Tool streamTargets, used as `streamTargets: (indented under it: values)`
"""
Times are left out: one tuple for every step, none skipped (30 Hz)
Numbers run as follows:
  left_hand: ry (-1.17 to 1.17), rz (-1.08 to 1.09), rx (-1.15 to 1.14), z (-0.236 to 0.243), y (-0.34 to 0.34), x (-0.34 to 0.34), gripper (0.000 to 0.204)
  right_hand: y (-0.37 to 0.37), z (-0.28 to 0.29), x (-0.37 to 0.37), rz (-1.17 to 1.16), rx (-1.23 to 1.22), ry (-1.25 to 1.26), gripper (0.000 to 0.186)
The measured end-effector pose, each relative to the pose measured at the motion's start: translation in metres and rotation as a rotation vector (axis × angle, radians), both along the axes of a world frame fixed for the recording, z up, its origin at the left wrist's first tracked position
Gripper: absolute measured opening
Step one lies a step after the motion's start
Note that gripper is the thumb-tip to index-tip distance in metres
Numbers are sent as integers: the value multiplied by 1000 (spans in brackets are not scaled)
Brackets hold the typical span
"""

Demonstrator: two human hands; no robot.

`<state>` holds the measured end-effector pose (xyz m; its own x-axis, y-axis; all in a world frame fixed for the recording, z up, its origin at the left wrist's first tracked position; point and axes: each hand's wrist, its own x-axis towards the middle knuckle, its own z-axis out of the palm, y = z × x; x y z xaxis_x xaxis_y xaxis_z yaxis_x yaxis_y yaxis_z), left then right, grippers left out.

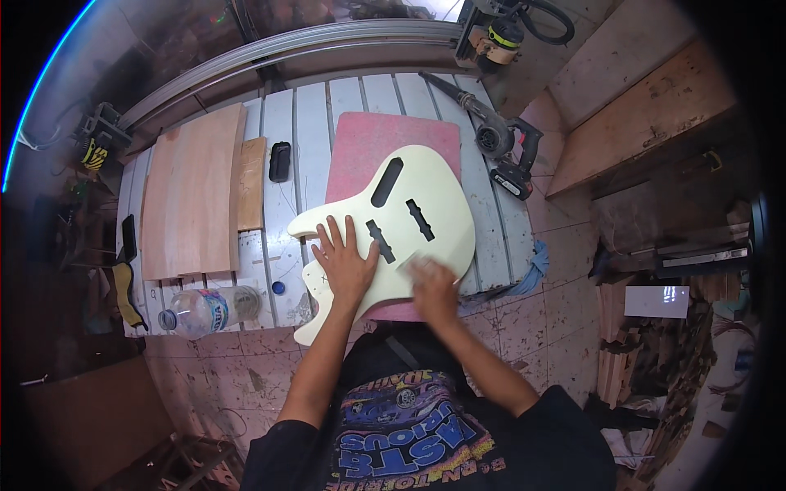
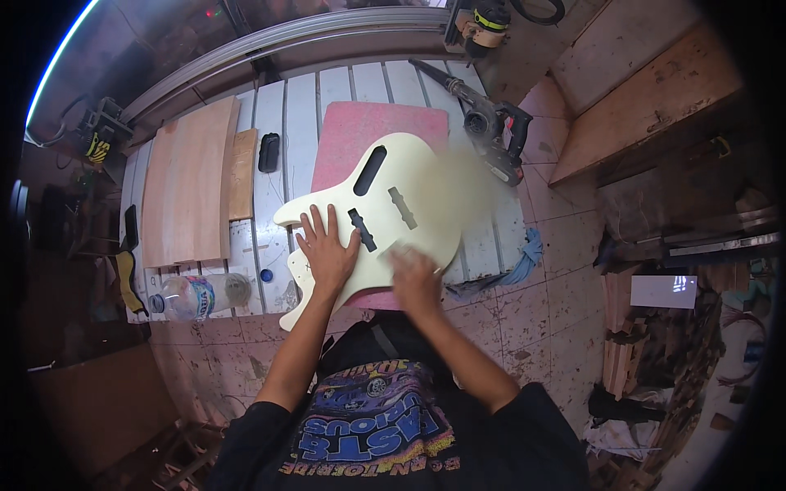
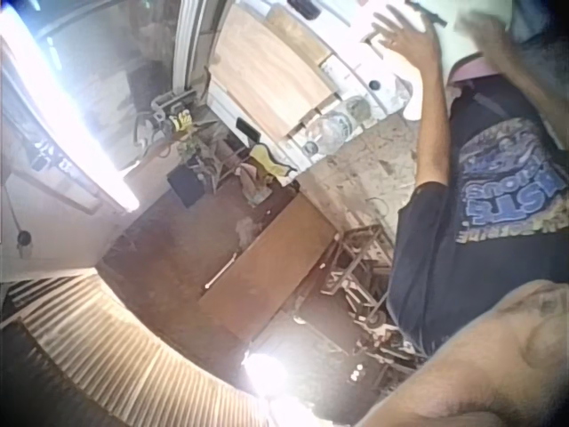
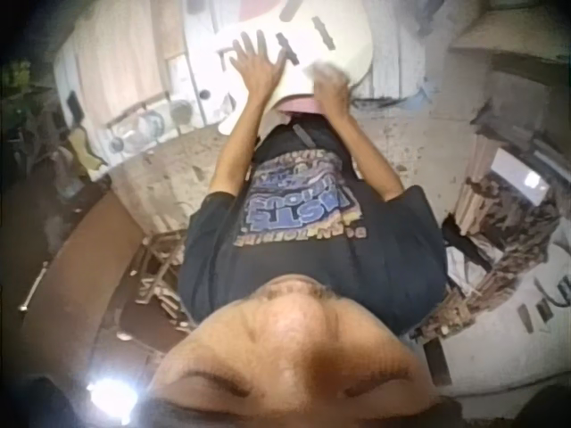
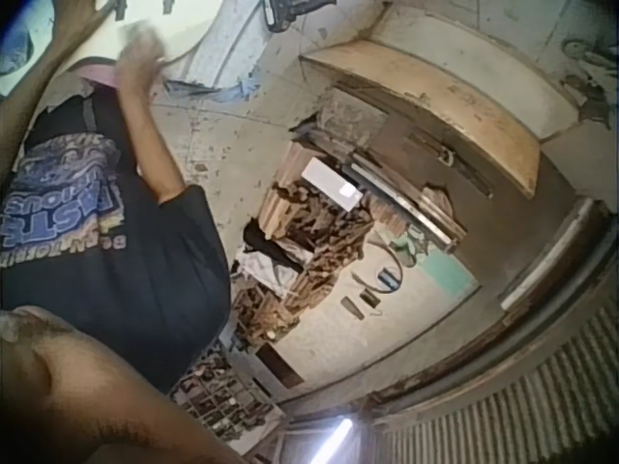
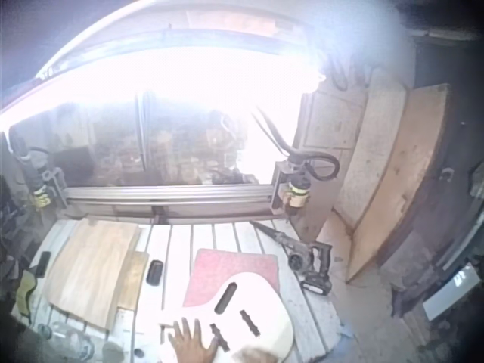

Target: The person sands the surface and edges of a white guitar body using a sanding block by hand.

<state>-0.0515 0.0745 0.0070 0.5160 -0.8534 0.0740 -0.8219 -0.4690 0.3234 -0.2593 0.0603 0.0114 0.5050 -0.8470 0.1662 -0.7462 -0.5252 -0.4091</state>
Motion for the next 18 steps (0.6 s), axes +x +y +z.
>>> streamTargets:
  values:
    - [9, 2, -1, 0, 1, 0, 82, 22, 10, 4, 73, 27, -32, 55]
    - [16, -1, -6, 1, 0, 0, 82, 16, 7, 0, 99, 5, -52, 55]
    - [22, -1, -9, 2, 0, 0, 82, 3, 1, -7, 128, -16, -73, 54]
    - [22, -6, -15, 3, -1, -1, 82, -26, -7, -17, 14, 35, -53, 53]
    - [25, -13, -15, 4, -2, -2, 82, -58, -12, -29, -102, 90, -30, 52]
    - [27, -12, -15, 3, 0, -2, 82, -84, -6, -36, -194, 74, -61, 51]
    - [26, -12, -16, 2, 0, -3, 82, -90, -4, -38, -245, 57, -53, 51]
    - [22, -11, -19, 1, -1, -4, 82, -95, -1, -39, -296, 40, -48, 51]
    - [17, -15, -25, 1, -4, -4, 82, -85, -8, -34, -309, 28, -7, 51]
    - [18, -19, -29, 2, -5, -4, 82, -70, -14, -30, -324, 16, 35, 52]
    - [17, -12, -29, 1, -4, -2, 82, -34, -16, -18, -151, 9, 25, 51]
    - [20, -3, -23, -2, 0, 0, 82, -2, -2, -4, 14, -25, -70, 51]
    - [27, 7, -11, -4, 3, 3, 82, 23, 17, 7, 57, 1, -19, 43]
    - [33, 3, -15, -1, 2, 1, 82, 18, 17, 3, 74, -33, -36, 42]
    - [36, -2, -20, 0, 1, 1, 82, 7, 17, -3, 92, -67, -55, 40]
    - [35, -4, -24, 2, 0, -1, 82, -21, 9, -11, -27, 40, -5, 46]
    - [33, -11, -25, 2, -1, -2, 82, -53, 3, -21, -150, 150, 44, 51]
    - [30, -14, -27, 1, -1, -2, 82, -79, 5, -30, -228, 156, -47, 51]
